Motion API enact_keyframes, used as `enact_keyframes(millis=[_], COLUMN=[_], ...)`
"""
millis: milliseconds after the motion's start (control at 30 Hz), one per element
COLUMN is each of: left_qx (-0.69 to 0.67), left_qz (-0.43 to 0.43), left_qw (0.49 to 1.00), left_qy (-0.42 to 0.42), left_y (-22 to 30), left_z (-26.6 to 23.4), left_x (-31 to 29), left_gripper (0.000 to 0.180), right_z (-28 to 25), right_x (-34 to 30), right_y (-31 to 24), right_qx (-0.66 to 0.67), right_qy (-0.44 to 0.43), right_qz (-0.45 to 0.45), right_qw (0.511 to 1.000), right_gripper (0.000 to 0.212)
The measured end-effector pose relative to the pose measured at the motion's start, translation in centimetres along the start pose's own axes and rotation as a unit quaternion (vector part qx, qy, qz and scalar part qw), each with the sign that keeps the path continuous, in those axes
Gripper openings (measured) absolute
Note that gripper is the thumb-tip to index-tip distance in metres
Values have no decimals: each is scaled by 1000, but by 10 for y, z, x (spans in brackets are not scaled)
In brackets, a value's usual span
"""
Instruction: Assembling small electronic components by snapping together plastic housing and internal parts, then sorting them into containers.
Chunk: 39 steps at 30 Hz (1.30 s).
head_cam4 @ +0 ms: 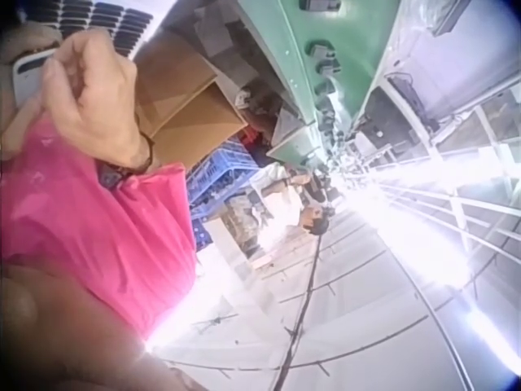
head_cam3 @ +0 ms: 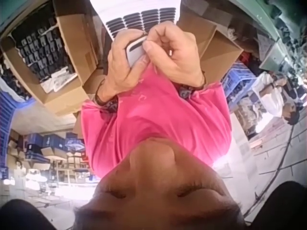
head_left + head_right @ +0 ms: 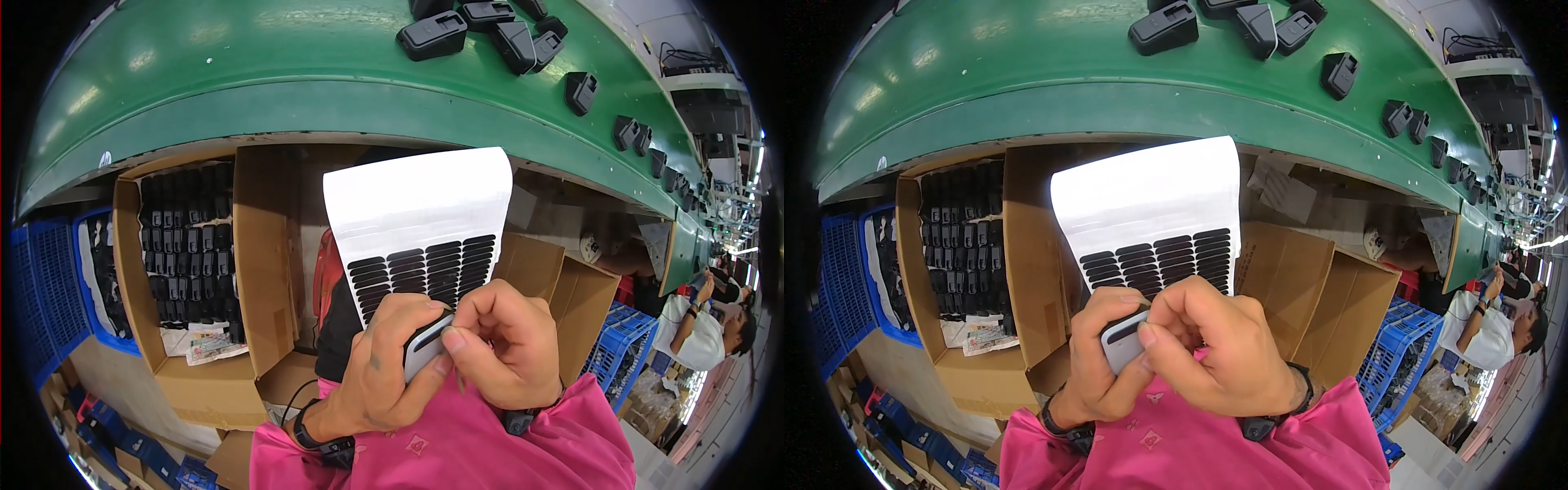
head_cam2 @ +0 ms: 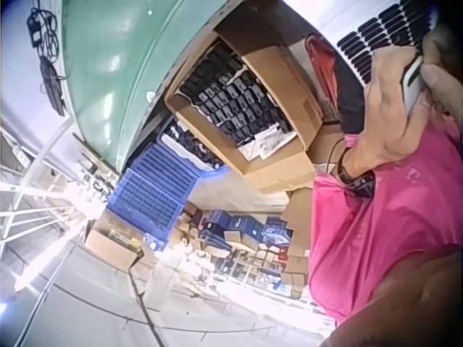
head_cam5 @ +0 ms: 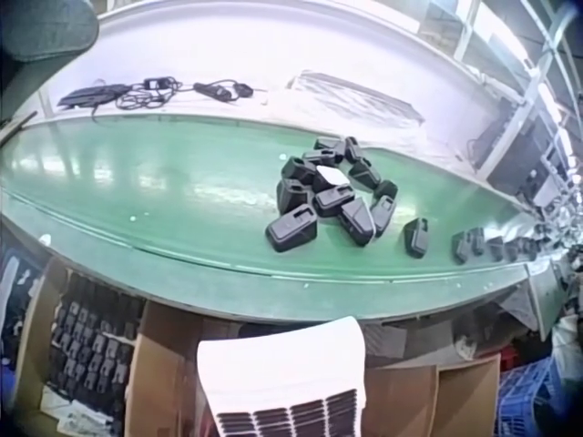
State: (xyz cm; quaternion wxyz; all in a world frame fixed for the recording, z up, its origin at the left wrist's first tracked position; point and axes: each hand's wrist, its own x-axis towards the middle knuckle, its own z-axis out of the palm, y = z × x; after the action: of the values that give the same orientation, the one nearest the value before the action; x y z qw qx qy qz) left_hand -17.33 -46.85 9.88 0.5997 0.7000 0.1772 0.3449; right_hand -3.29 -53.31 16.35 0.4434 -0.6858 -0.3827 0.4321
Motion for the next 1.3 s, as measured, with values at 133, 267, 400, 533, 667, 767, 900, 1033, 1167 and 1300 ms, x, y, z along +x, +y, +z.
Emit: enact_keyframes(millis=[133,267,400,533,667,767,900,1033,1167,1300], left_qx=[-86,-248,-256,-24,76,437,468,510,488,315], left_qz=[-120,-252,-224,-239,-355,-300,-534,-544,-384,-407], left_qw=[988,927,914,887,756,773,682,651,739,806], left_qy=[41,126,222,395,545,350,177,143,260,292], left_y=[-6,-14,-23,-58,-144,-176,-188,-210,-230,-238], left_z=[-1,-20,-42,-91,-203,-259,-272,-272,-262,-246], left_x=[-18,-25,-39,-76,-209,-307,-310,-326,-339,-332], left_gripper=[50,47,31,15,30,41,56,55,37,30], right_z=[-13,-62,-82,-117,-158,-164,-164,-152,-166,-130], right_x=[8,0,8,9,1,-9,-19,-7,-6,21], right_y=[34,56,82,136,224,248,253,232,184,78], right_qx=[-21,65,-54,-82,-143,-140,-166,-194,-239,-390], right_qy=[87,116,167,216,188,188,194,198,261,367], right_qz=[69,121,131,148,170,215,262,217,106,10], right_qw=[994,984,976,962,957,948,931,936,929,844], right_gripper=[20,28,30,34,28,24,22,22,29,26])
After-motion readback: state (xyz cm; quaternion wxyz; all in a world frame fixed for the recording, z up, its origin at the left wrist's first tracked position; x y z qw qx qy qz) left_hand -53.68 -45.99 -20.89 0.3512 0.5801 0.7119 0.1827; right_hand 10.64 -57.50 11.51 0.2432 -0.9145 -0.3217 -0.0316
